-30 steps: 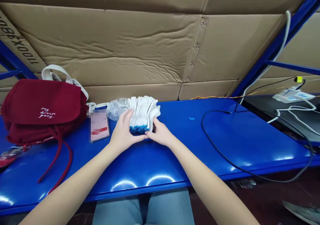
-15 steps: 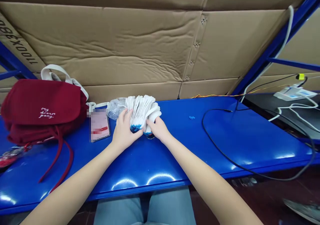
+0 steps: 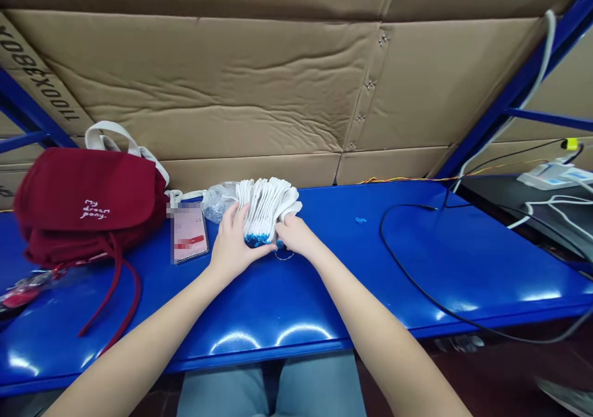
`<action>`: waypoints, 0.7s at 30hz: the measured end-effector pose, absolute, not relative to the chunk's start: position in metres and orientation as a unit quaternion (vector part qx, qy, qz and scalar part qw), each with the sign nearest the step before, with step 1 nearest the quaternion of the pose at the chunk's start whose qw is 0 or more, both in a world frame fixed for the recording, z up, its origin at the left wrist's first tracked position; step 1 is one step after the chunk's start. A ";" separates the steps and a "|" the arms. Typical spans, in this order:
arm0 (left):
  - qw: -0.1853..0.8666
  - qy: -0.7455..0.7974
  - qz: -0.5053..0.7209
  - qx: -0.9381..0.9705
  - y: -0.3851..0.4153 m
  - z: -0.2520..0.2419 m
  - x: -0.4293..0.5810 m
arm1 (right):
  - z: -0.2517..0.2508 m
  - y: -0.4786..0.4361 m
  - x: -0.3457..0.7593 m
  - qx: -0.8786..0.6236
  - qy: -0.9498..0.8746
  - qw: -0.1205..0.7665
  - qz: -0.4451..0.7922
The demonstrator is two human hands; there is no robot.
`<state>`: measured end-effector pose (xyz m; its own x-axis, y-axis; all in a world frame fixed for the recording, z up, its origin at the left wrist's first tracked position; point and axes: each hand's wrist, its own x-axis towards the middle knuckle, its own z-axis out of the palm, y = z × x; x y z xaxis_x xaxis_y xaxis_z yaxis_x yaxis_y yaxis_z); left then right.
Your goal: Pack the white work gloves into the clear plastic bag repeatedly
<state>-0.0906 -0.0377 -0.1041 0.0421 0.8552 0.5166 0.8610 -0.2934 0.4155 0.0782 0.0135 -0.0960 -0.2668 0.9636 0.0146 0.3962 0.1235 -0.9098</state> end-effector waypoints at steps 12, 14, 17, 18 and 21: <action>-0.001 -0.597 -0.356 -0.719 -0.038 -0.102 -0.088 | -0.087 -0.003 0.077 -0.497 -0.640 0.310 0.497; -0.011 -0.591 -0.360 -0.722 -0.038 -0.103 -0.090 | -0.088 -0.002 0.082 -0.479 -0.620 0.308 0.539; -0.028 -0.592 -0.366 -0.718 -0.037 -0.103 -0.093 | -0.089 0.001 0.090 -0.443 -0.582 0.307 0.609; -0.032 -0.593 -0.368 -0.716 -0.037 -0.103 -0.093 | -0.089 0.002 0.090 -0.437 -0.576 0.306 0.619; -0.034 -0.599 -0.373 -0.708 -0.037 -0.102 -0.092 | -0.087 0.003 0.088 -0.463 -0.557 0.318 0.612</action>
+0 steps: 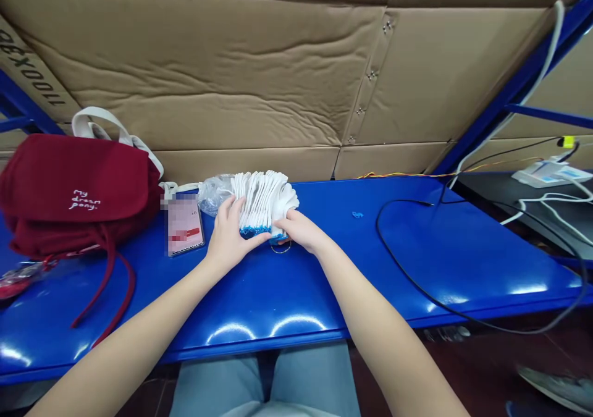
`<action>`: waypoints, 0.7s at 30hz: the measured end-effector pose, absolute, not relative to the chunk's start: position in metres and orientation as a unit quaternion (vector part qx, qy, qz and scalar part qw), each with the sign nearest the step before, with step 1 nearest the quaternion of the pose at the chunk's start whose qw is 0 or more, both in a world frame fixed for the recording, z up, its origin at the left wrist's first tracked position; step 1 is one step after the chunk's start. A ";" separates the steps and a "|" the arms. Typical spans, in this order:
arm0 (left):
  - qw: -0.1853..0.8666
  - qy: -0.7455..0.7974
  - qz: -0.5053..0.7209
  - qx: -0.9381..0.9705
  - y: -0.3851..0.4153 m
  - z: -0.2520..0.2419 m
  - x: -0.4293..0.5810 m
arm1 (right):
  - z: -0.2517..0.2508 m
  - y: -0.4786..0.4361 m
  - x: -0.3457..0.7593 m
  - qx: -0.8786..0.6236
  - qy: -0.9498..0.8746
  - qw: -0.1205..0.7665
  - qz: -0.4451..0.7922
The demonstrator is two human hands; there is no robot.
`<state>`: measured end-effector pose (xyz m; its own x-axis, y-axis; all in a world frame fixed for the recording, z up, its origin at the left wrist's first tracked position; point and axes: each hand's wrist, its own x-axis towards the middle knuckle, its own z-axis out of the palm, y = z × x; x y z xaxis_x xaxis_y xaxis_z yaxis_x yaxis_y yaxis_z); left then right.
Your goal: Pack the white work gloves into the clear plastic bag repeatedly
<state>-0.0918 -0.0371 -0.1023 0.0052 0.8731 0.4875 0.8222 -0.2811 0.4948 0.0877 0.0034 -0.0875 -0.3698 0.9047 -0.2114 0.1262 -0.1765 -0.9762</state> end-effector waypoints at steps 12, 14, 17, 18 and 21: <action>0.026 0.604 0.375 0.703 -0.037 -0.103 -0.089 | -0.074 0.018 0.096 -0.575 -0.509 0.443 0.462; 0.025 0.603 0.376 0.704 -0.037 -0.103 -0.089 | -0.076 0.017 0.090 -0.571 -0.549 0.439 0.424; 0.020 0.599 0.373 0.708 -0.038 -0.104 -0.088 | -0.079 0.011 0.078 -0.555 -0.603 0.401 0.410; 0.018 0.596 0.373 0.711 -0.038 -0.104 -0.087 | -0.079 0.009 0.075 -0.549 -0.624 0.387 0.400; 0.017 0.585 0.380 0.716 -0.038 -0.104 -0.087 | -0.080 0.005 0.073 -0.523 -0.690 0.363 0.344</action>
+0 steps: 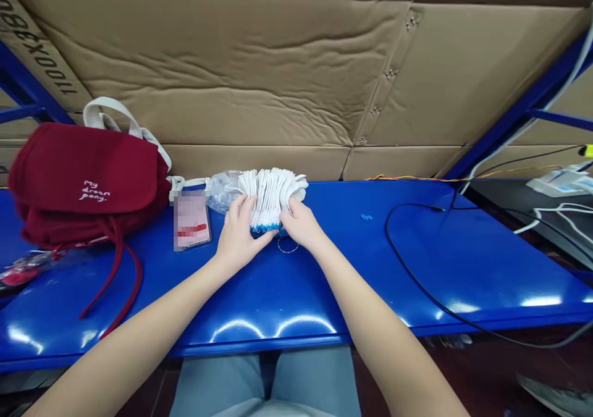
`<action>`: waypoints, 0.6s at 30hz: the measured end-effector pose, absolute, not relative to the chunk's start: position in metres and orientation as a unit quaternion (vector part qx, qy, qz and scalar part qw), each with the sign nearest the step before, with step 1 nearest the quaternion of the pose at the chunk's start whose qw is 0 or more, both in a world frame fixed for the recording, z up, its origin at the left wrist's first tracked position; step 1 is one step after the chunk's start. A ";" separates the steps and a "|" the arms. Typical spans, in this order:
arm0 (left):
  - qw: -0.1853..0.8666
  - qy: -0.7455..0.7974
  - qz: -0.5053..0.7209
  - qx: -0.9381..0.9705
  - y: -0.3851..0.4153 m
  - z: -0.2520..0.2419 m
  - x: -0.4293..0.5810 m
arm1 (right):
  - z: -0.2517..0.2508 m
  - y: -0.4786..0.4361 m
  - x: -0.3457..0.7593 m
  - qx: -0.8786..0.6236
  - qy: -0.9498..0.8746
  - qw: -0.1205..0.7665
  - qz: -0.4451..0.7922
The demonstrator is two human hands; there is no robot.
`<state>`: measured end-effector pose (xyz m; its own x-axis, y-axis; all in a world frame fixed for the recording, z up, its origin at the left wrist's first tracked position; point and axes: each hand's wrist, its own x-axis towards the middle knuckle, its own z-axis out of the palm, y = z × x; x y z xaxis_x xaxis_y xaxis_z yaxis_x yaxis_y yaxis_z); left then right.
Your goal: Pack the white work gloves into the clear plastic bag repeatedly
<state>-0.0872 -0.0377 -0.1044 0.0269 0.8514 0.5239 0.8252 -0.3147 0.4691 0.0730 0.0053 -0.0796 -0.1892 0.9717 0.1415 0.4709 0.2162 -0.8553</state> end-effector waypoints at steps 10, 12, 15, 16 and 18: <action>0.208 0.541 0.505 0.639 -0.035 -0.110 -0.105 | -0.082 0.001 0.107 -0.475 -0.637 0.396 0.460; 0.263 0.542 0.515 0.610 -0.033 -0.113 -0.108 | -0.083 0.002 0.107 -0.451 -0.650 0.393 0.467; 0.285 0.544 0.504 0.607 -0.029 -0.115 -0.112 | -0.087 0.004 0.107 -0.428 -0.664 0.393 0.470; 0.283 0.545 0.498 0.612 -0.028 -0.116 -0.114 | -0.089 0.005 0.108 -0.421 -0.669 0.395 0.469; 0.276 0.547 0.485 0.623 -0.026 -0.117 -0.116 | -0.092 0.008 0.109 -0.411 -0.679 0.402 0.457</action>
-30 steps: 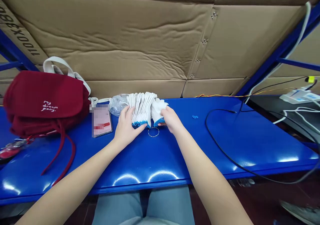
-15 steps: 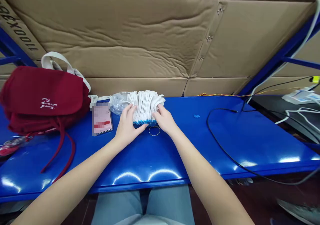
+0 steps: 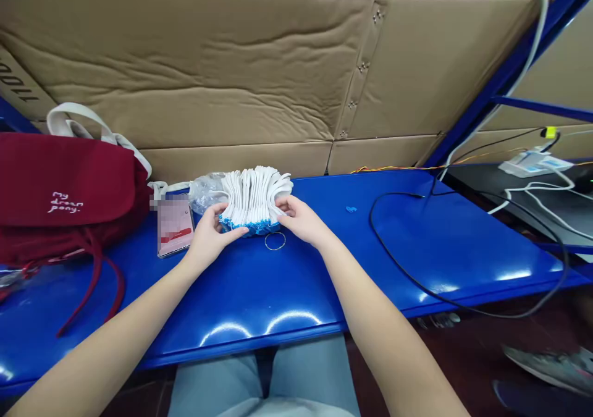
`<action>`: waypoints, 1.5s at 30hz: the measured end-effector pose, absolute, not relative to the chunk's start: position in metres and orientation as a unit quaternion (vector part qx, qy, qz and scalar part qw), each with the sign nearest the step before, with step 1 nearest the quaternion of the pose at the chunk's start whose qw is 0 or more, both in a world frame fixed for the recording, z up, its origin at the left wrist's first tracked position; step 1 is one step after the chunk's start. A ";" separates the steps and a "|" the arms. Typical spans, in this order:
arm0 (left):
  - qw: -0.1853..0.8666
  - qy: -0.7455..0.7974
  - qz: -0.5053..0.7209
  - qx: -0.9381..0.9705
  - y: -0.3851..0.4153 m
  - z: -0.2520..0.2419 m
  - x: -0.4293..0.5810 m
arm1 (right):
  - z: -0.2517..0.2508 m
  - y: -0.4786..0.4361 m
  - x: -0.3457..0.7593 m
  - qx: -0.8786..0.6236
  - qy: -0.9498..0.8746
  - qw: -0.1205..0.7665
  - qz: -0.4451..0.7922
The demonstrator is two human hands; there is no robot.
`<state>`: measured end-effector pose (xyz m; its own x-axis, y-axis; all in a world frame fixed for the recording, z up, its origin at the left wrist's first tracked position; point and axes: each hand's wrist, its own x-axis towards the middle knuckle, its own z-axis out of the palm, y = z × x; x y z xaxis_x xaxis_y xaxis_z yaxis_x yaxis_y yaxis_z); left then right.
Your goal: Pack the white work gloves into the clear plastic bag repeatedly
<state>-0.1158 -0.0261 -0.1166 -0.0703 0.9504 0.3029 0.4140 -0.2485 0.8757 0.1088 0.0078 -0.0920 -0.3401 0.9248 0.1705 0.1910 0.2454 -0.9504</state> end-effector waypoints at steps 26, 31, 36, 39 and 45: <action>0.216 0.547 0.454 0.670 -0.032 -0.109 -0.114 | -0.096 0.005 0.104 -0.468 -0.723 0.417 0.290; 0.220 0.547 0.460 0.664 -0.032 -0.111 -0.113 | -0.092 0.000 0.101 -0.469 -0.736 0.412 0.263; 0.222 0.543 0.466 0.663 -0.033 -0.111 -0.112 | -0.093 -0.004 0.093 -0.480 -0.725 0.414 0.269; 0.217 0.544 0.465 0.664 -0.033 -0.111 -0.112 | -0.096 -0.004 0.091 -0.487 -0.722 0.418 0.258; 0.208 0.540 0.465 0.670 -0.031 -0.113 -0.114 | -0.095 -0.003 0.094 -0.488 -0.738 0.408 0.223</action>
